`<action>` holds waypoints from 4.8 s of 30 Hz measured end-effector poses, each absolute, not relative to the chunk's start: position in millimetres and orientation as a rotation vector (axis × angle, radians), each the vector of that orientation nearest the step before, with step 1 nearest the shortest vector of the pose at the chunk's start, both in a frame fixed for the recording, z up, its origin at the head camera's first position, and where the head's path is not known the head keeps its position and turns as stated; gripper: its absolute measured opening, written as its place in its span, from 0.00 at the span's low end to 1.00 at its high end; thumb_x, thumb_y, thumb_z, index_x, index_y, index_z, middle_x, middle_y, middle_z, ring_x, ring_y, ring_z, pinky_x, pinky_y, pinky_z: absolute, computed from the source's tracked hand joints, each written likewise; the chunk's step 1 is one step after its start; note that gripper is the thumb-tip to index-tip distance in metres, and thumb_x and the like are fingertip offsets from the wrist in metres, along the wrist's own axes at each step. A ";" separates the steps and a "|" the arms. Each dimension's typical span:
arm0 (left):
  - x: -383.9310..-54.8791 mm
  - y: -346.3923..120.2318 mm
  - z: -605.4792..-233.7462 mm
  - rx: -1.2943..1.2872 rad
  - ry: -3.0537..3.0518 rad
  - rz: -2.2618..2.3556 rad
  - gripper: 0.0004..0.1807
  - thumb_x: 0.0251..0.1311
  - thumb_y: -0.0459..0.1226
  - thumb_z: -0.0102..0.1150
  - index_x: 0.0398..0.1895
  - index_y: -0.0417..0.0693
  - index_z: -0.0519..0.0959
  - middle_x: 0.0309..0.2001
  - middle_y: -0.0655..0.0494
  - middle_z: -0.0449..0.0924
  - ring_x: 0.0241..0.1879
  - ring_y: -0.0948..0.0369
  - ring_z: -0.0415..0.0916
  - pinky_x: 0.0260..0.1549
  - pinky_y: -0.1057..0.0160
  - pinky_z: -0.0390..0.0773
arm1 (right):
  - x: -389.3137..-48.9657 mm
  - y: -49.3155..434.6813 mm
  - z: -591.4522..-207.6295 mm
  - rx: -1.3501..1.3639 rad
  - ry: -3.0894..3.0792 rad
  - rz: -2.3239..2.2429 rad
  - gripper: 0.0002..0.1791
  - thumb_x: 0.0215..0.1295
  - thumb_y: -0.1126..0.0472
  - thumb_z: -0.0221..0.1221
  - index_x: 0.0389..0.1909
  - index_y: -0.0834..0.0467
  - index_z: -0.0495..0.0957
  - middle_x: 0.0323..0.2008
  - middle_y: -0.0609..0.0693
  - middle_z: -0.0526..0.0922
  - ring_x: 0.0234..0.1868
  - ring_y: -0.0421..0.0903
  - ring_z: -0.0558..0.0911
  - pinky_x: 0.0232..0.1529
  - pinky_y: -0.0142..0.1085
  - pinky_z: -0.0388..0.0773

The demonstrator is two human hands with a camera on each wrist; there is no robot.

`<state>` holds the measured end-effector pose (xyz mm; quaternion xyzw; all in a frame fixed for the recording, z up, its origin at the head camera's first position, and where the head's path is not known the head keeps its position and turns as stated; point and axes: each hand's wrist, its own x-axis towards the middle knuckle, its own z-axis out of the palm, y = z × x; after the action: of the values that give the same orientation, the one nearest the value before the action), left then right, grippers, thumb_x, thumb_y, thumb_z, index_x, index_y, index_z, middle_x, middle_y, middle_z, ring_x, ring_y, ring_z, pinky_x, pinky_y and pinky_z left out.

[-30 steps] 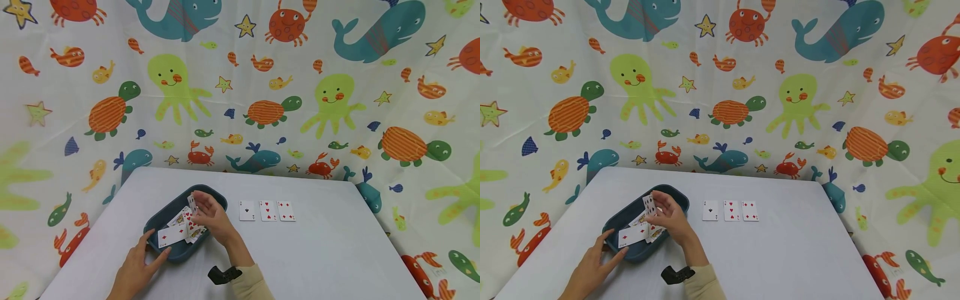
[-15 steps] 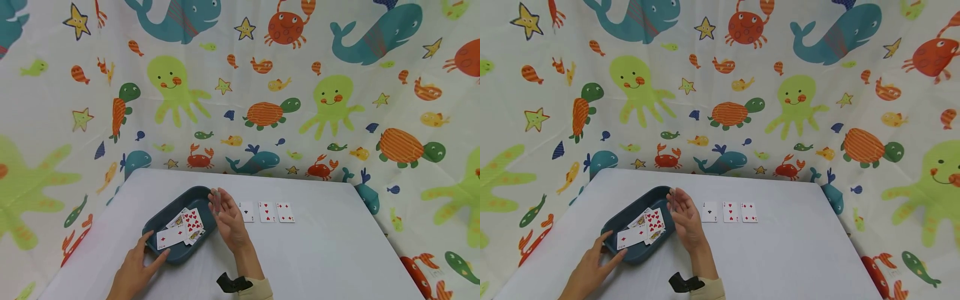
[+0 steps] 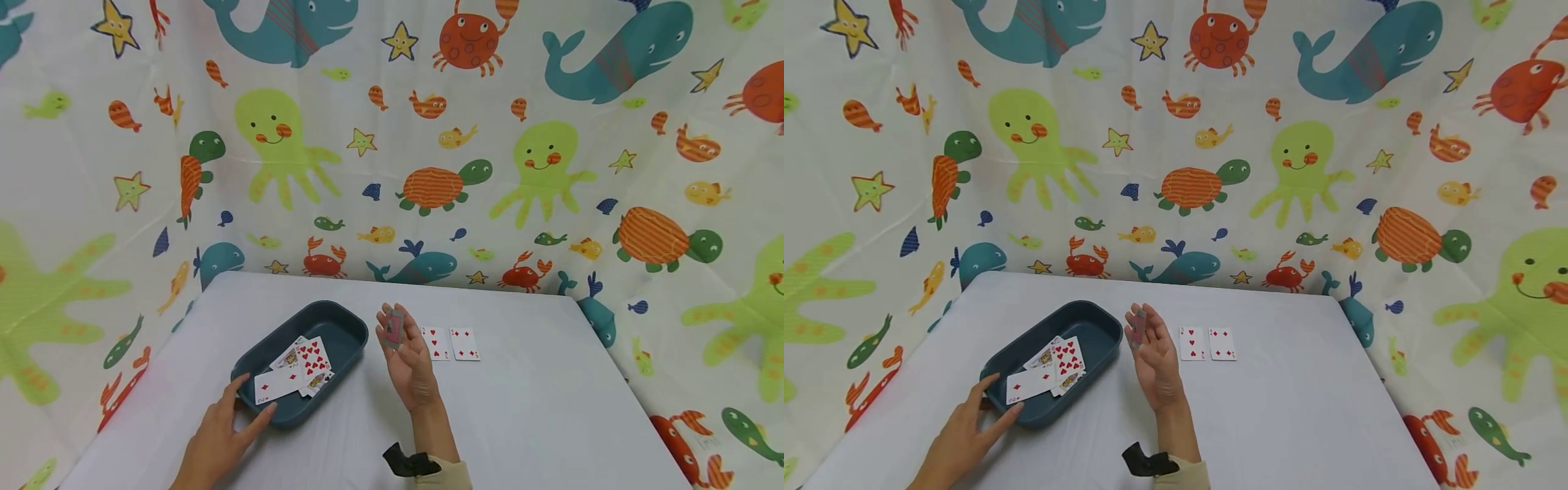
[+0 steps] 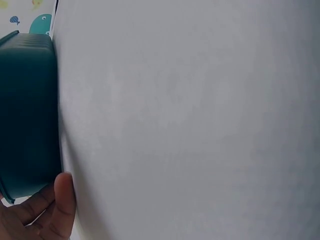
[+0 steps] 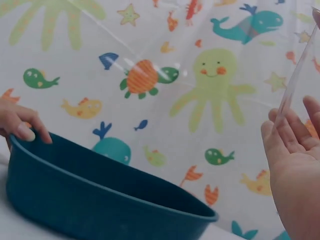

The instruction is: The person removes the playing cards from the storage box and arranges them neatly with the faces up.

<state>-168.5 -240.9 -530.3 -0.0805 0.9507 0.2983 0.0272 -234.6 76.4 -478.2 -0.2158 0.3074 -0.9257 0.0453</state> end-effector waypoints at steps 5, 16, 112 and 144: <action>-168.8 -243.2 -532.5 -0.255 2.935 0.910 0.61 0.55 0.75 0.56 0.78 0.42 0.51 0.57 0.32 0.73 0.52 0.41 0.70 0.51 0.31 0.76 | -231.7 94.1 -481.4 -0.639 0.964 -2.849 0.46 0.66 0.65 0.62 0.79 0.63 0.48 0.79 0.60 0.56 0.77 0.51 0.64 0.75 0.40 0.59; -168.8 -242.3 -531.8 -0.249 2.922 0.921 0.61 0.56 0.75 0.55 0.78 0.42 0.51 0.64 0.25 0.67 0.57 0.36 0.69 0.53 0.28 0.73 | -226.5 135.8 -488.5 -0.591 1.137 -2.851 0.42 0.68 0.66 0.58 0.79 0.60 0.49 0.77 0.56 0.60 0.76 0.50 0.64 0.75 0.39 0.60; -145.2 -242.1 -524.1 -0.232 2.883 0.834 0.65 0.54 0.78 0.52 0.78 0.38 0.48 0.66 0.21 0.64 0.58 0.33 0.70 0.51 0.29 0.75 | -310.7 307.5 -483.4 -0.426 2.782 -0.380 0.55 0.46 0.72 0.78 0.76 0.53 0.62 0.75 0.60 0.65 0.74 0.63 0.63 0.69 0.63 0.64; -145.1 -243.1 -522.6 -0.214 2.905 0.845 0.64 0.56 0.76 0.53 0.78 0.38 0.49 0.64 0.21 0.66 0.59 0.32 0.70 0.52 0.28 0.73 | -240.7 275.2 -520.9 -0.265 2.729 -1.654 0.48 0.64 0.54 0.71 0.78 0.59 0.54 0.77 0.61 0.61 0.76 0.60 0.63 0.72 0.56 0.62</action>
<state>-145.1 -243.1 -522.6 -0.0705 0.9564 0.2782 0.0545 -240.7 275.2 -520.9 -0.0828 0.8518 -0.5164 -0.0301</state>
